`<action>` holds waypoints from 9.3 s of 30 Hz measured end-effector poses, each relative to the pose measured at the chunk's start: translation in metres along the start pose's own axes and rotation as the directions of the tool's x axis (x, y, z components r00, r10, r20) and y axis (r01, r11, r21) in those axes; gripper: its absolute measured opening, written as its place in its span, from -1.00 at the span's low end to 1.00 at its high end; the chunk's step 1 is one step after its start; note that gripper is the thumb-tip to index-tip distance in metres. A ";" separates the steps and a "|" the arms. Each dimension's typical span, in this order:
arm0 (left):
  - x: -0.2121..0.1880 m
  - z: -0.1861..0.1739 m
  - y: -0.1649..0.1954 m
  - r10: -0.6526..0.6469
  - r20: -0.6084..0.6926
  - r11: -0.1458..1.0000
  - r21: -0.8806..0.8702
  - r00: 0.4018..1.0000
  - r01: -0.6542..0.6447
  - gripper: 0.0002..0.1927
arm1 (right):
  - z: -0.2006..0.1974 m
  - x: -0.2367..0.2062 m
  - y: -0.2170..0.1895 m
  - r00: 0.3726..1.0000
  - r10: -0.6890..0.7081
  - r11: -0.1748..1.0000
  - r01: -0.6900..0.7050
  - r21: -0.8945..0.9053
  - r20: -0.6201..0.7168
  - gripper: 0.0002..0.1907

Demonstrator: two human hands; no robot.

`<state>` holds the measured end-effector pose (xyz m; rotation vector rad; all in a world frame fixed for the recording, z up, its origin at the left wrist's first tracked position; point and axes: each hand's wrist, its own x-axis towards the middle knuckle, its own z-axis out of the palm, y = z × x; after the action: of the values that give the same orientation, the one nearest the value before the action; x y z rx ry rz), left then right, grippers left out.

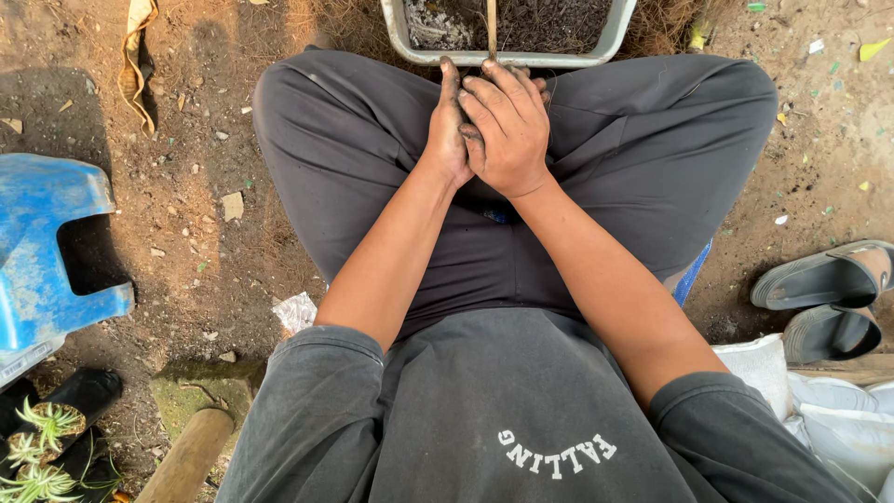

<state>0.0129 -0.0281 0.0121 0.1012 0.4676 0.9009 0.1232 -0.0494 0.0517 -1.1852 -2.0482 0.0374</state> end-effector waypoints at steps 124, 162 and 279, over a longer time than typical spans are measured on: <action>0.032 0.011 0.072 0.317 -0.199 0.708 0.700 0.927 -0.092 -0.60 | -0.008 0.042 0.126 0.526 0.402 0.014 -0.822 0.569 0.749 -0.58; 0.038 -0.008 0.069 0.381 -0.388 0.704 0.710 0.839 0.008 -0.24 | -0.016 0.017 0.178 0.451 0.809 -0.086 -0.544 0.834 0.378 -0.79; 0.033 -0.005 0.064 0.348 -0.272 0.858 0.477 0.897 -0.189 0.04 | -0.013 0.047 0.101 0.489 0.670 0.042 -0.777 0.629 0.559 -0.57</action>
<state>-0.0185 0.0369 0.0137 0.4380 1.0114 1.0858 0.1922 0.0394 0.0508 -1.3797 -0.8890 1.5094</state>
